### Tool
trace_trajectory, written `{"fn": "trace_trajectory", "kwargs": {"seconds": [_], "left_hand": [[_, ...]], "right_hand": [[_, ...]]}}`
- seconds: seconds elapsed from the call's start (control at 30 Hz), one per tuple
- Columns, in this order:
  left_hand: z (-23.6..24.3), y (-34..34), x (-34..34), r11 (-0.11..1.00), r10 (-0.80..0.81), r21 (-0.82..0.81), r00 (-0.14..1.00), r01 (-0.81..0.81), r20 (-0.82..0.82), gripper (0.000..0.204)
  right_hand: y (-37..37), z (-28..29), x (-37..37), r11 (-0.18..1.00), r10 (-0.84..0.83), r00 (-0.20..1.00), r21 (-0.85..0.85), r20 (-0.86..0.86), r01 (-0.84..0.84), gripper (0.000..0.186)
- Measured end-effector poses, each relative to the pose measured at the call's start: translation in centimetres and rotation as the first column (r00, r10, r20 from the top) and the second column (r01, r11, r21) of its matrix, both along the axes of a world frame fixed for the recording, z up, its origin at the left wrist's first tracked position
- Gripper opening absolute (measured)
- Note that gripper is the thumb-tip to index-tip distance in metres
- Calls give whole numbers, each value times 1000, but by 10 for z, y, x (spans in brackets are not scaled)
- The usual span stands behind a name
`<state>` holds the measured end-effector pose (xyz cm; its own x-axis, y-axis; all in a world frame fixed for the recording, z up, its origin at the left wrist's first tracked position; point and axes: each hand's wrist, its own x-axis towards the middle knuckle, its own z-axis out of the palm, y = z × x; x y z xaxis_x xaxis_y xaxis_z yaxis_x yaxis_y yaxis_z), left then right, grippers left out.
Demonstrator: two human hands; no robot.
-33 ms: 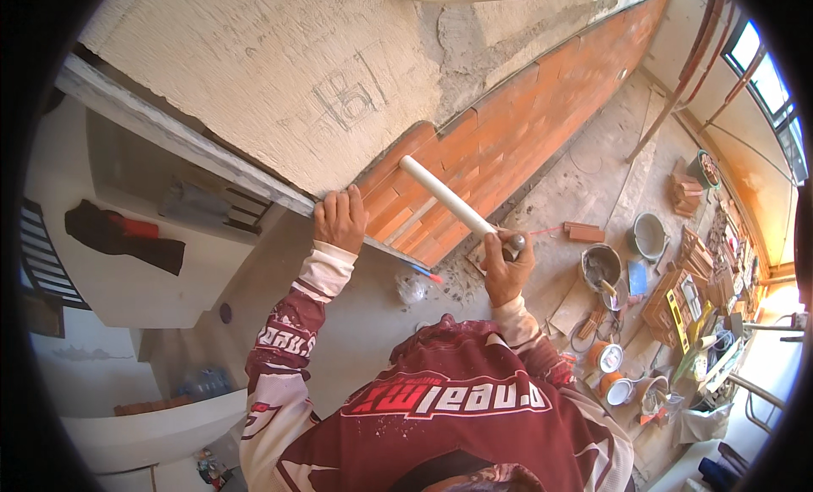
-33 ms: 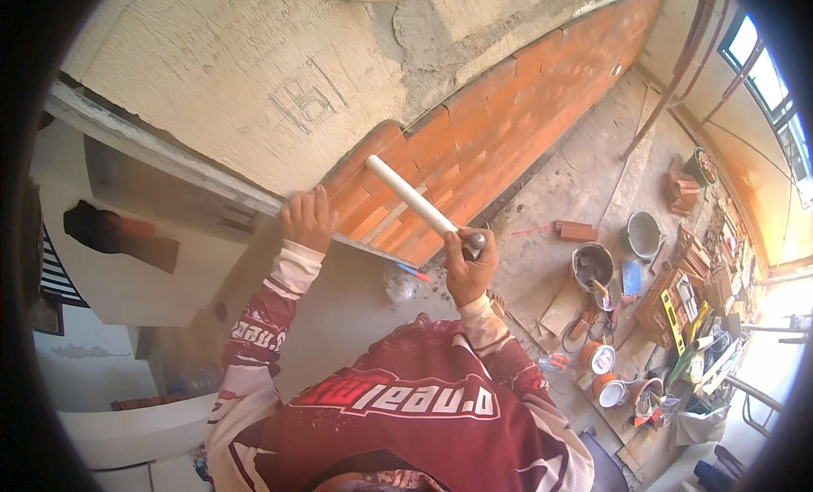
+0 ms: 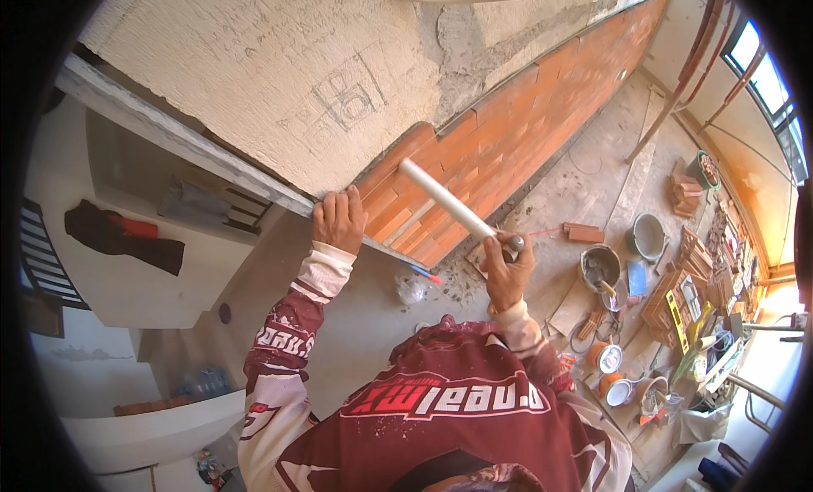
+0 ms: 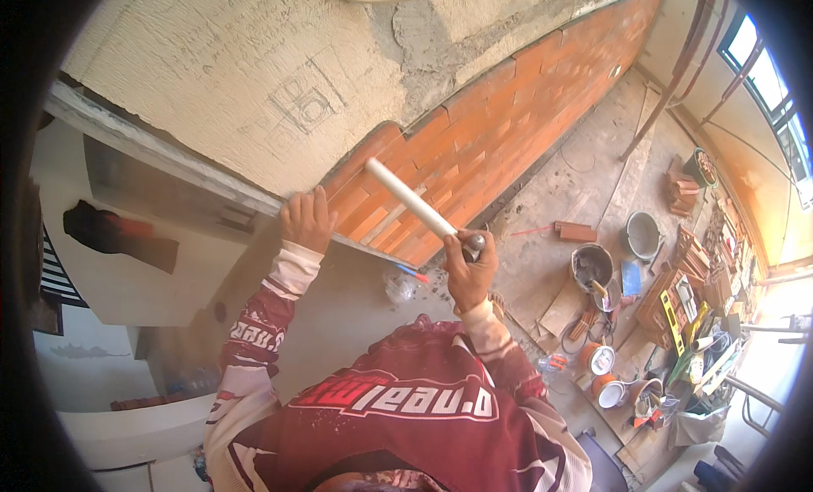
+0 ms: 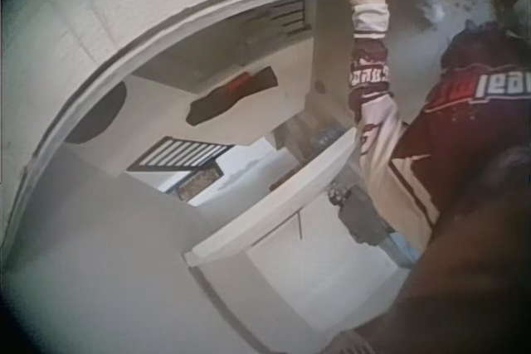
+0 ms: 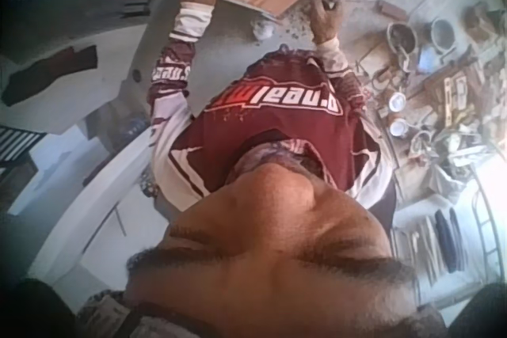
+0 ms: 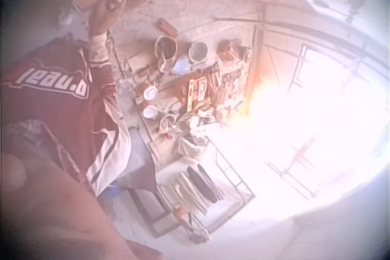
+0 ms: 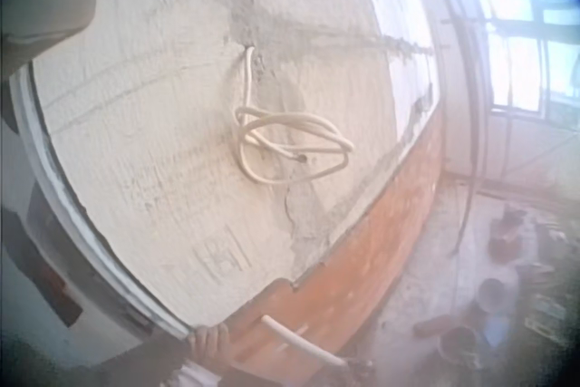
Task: The person mixes cement in a bucket using a trowel, then applies the cement to a terracotta tile and places it on a wall. They tap the tile into place with a hammer and later use a trowel to apply more cement to the wall.
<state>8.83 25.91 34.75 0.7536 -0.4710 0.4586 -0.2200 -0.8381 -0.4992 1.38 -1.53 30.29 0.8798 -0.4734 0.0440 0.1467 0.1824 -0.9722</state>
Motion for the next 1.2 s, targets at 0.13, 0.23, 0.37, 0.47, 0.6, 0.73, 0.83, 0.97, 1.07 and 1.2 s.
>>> {"fn": "trace_trajectory", "kwargs": {"seconds": [0.13, 0.23, 0.37, 0.47, 0.6, 0.73, 0.83, 0.97, 1.07, 1.2], "left_hand": [[8, 6, -10, 1000, 26, 16, 999, -26, -31, 53], [5, 3, -3, 1000, 4, 27, 1000, -5, 21, 56], [4, 5, -4, 1000, 10, 8, 1000, -10, -16, 57], [8, 5, -9, 999, 27, 30, 1000, -27, -8, 57], [1, 1, -2, 1000, -2, 5, 999, 2, -38, 64], [3, 7, -9, 1000, 7, -15, 1000, -7, -17, 66], [-6, -8, -8, 992, 116, 42, 993, -116, 5, 67], [-25, -23, -41, 986, 113, -115, 992, -119, -62, 67], [-44, -24, -71, 933, -23, -359, 992, -25, -128, 59], [-41, -11, -67, 794, 70, -595, 991, -125, -115, 48]], "right_hand": [[-6, 10, -20, 987, -31, 1000, 159, 7, 29, 13], [8, 13, -13, 993, -76, 997, 89, 22, 74, 12], [-5, -9, -15, 992, 52, 997, 121, -56, -45, 13], [-11, -3, -22, 985, -27, 1000, 173, -12, 29, 14], [9, -12, -13, 993, 103, 993, 60, -62, -100, 15], [1, -4, -24, 983, 69, 997, 173, -43, -61, 16], [6, -7, -15, 990, 79, 995, 123, -53, -72, 14], [-2, -20, -8, 987, 118, 990, 116, -75, -109, 13], [-12, -10, -10, 989, 116, 991, 101, -68, -109, 13], [-19, -9, -10, 996, 93, 989, 12, -111, -92, 15]]}}
